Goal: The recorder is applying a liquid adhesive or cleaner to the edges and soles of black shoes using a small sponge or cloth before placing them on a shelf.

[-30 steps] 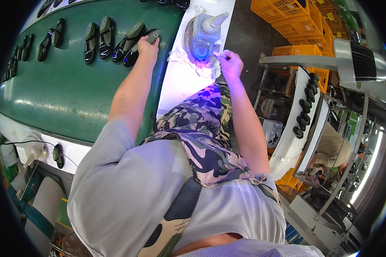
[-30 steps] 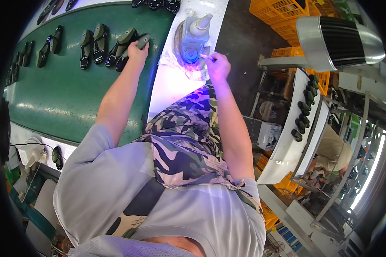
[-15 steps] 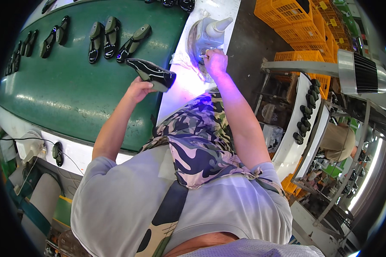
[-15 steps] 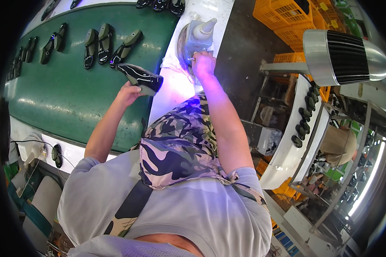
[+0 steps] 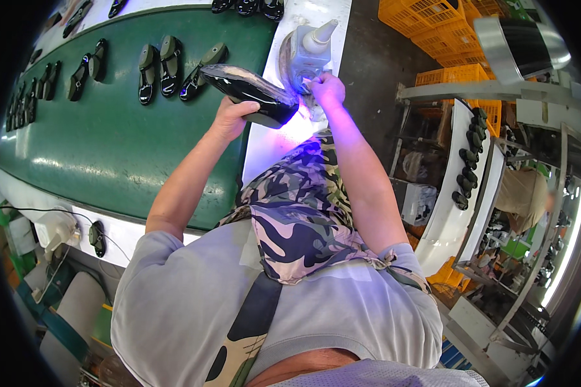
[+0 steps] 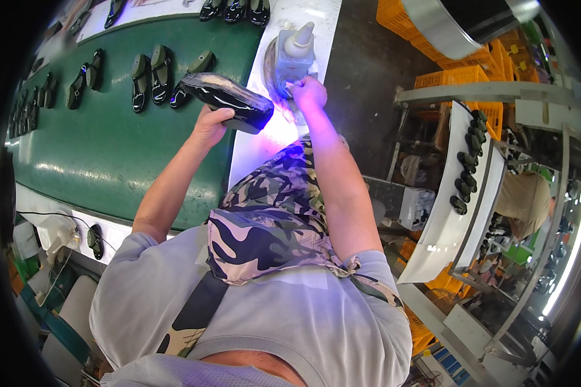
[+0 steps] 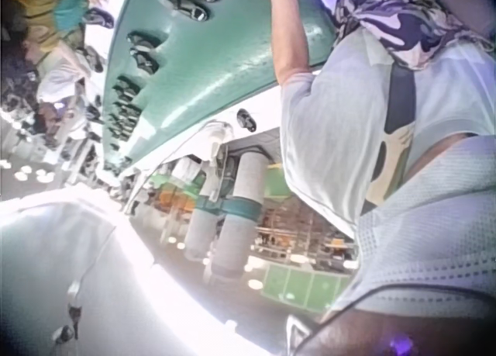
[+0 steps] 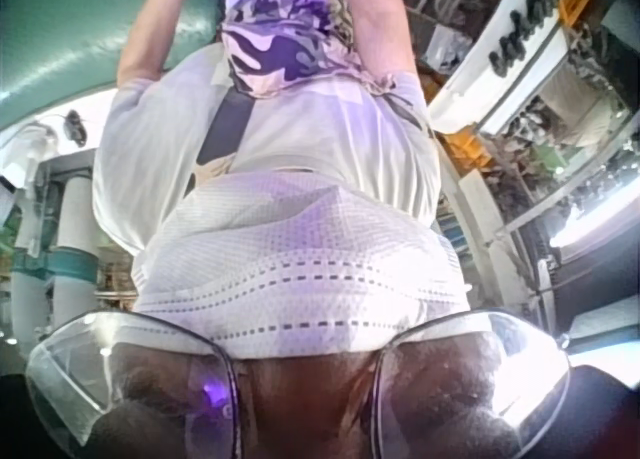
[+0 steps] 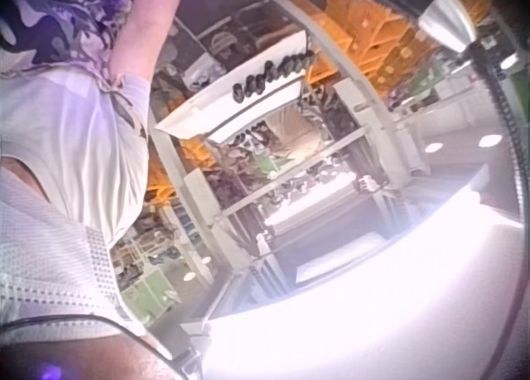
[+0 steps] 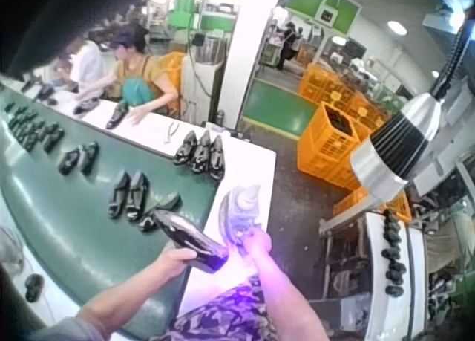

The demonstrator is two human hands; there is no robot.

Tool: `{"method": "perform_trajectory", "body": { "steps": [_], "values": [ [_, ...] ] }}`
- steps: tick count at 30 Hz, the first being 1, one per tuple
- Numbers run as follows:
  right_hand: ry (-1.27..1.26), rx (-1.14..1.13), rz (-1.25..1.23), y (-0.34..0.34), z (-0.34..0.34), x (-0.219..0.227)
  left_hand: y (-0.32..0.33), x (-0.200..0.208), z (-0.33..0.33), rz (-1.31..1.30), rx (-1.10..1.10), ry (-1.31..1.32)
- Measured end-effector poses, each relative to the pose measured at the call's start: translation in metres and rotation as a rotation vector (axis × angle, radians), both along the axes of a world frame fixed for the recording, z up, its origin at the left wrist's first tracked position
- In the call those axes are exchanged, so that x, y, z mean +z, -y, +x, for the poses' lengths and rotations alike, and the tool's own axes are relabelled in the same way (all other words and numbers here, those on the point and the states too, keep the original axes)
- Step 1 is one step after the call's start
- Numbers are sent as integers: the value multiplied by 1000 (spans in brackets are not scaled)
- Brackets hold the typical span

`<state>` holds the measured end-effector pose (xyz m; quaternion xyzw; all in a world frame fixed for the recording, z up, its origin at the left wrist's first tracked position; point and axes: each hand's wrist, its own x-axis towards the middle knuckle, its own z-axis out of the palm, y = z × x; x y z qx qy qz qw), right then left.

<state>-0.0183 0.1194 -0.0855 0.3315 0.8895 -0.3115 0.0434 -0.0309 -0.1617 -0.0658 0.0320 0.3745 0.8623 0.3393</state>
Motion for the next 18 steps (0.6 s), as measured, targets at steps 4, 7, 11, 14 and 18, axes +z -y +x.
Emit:
{"method": "perform_trajectory", "body": {
  "steps": [4, 7, 11, 14, 18],
  "values": [
    [10, -165, 77, -35, 17, -9, -16, 41, 1, -235, 143, -461],
    [-262, -299, -300, -35, 36, 17, -11, 46, 3, -311, 183, -685],
    [-537, -386, -807, -30, 57, 80, -18, 57, -10, -700, 5, -1347],
    [-714, -356, -1048, -18, 71, 120, -35, 80, -13, -525, -53, -1305],
    [-997, -211, -1029, -7, 83, 142, -62, 129, -6, -525, 200, -1782]
  ]
}}
